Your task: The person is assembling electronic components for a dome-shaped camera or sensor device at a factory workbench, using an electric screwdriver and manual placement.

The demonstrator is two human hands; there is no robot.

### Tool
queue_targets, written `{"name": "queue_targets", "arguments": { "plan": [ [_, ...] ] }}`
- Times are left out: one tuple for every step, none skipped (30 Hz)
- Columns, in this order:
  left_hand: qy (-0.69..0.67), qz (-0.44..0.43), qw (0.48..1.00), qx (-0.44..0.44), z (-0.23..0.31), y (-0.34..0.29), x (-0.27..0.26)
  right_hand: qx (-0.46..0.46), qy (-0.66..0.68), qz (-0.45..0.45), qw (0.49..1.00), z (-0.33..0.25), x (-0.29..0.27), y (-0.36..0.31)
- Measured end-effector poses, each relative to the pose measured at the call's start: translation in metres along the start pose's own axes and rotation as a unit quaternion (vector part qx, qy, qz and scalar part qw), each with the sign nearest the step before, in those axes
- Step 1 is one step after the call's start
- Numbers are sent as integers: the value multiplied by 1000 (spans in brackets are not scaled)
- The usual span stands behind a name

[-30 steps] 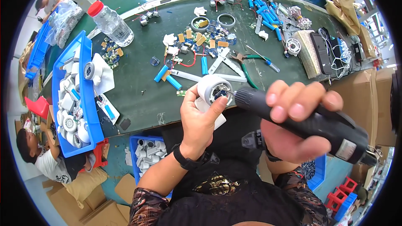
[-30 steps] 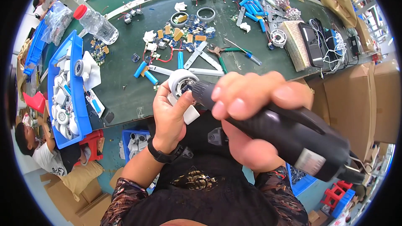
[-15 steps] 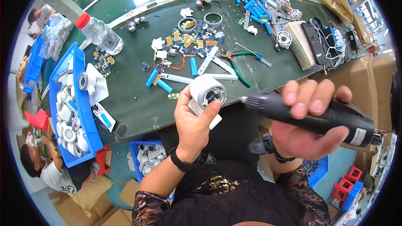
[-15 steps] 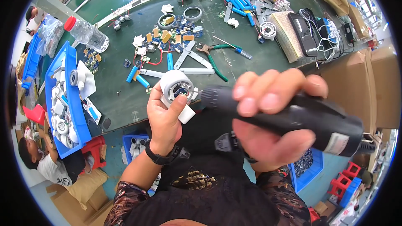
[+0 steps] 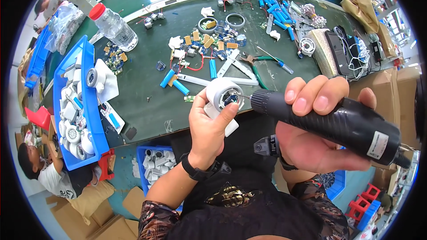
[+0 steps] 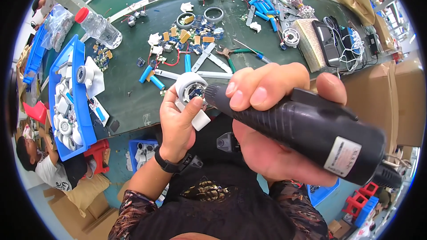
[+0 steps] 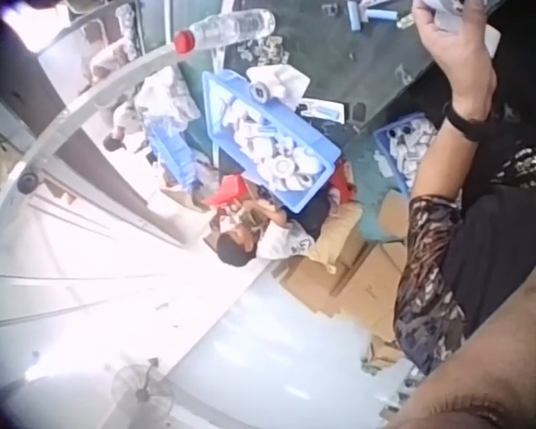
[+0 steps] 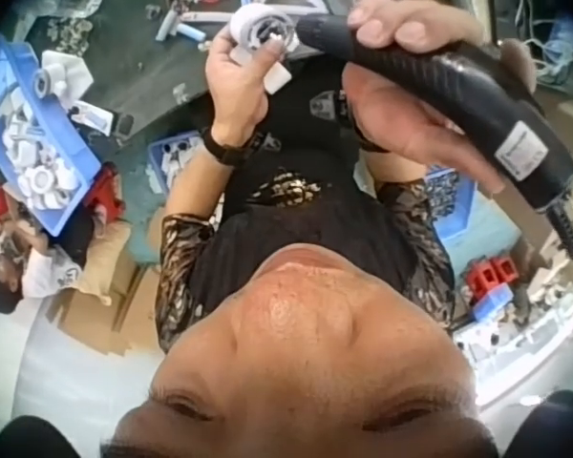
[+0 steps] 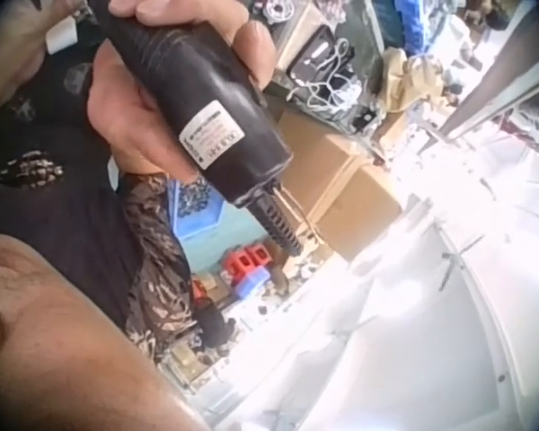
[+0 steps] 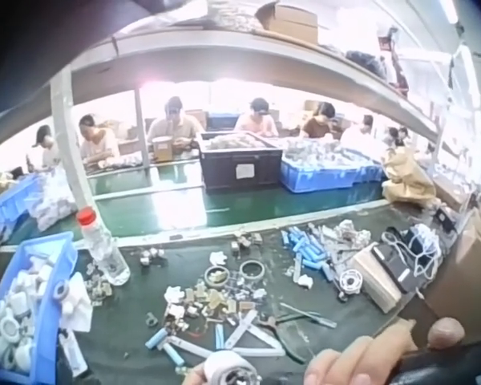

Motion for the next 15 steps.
{"name": "queue_targets", "arguments": {
  "plan": [
    [-3,-1,1000,3,1,0,1,8,0,6,1000,2,1,0],
    [-6,-3,1000,4,0,0,2,8,0,5,1000,3,0,-1],
    [-7,-3,1000,4,0,0,3,2,-13,-3,1000,4,0,-1],
    [-7,-5,1000,6,0,1,5,-3,-25,-11,1000,7,0,-2],
    [-6,-5,1000,9,1,0,5,-8,-34,-20,999,10,0,-3],
    [-5,-3,1000,11,2,0,5,-12,-44,-28,999,12,1,-4],
    [-1,-2,1000,15,3,-1,5,-17,-54,-36,998,13,2,-5],
    [2,0,1000,20,4,-1,5,14,-63,-45,997,15,1,-7],
    [2,1,1000,21,4,-1,4,15,-62,-46,997,15,2,-8],
    [2,0,1000,22,4,-2,4,18,-40,-28,999,17,0,-9],
    [2,-2,1000,21,4,-2,5,22,-19,-7,1000,19,-4,-11],
    [2,-2,1000,21,3,-2,5,21,-19,-7,1000,21,-3,-11],
    [2,-2,1000,20,3,-2,6,-3,-28,3,1000,21,-4,-11],
    [3,-1,1000,20,3,-2,6,-28,-37,14,999,19,-5,-11],
    [3,-1,1000,20,3,-2,7,-28,-37,14,999,20,-4,-11]
  ]
}}
Point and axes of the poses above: each hand's wrist, its own y-axis towards the middle knuckle, its own x-axis out of the palm, z = x × y, the point moved 9 cm from there along y, towards the middle knuckle, and after that the axes turned 13 degrees about -y, right-handed, at the moved point
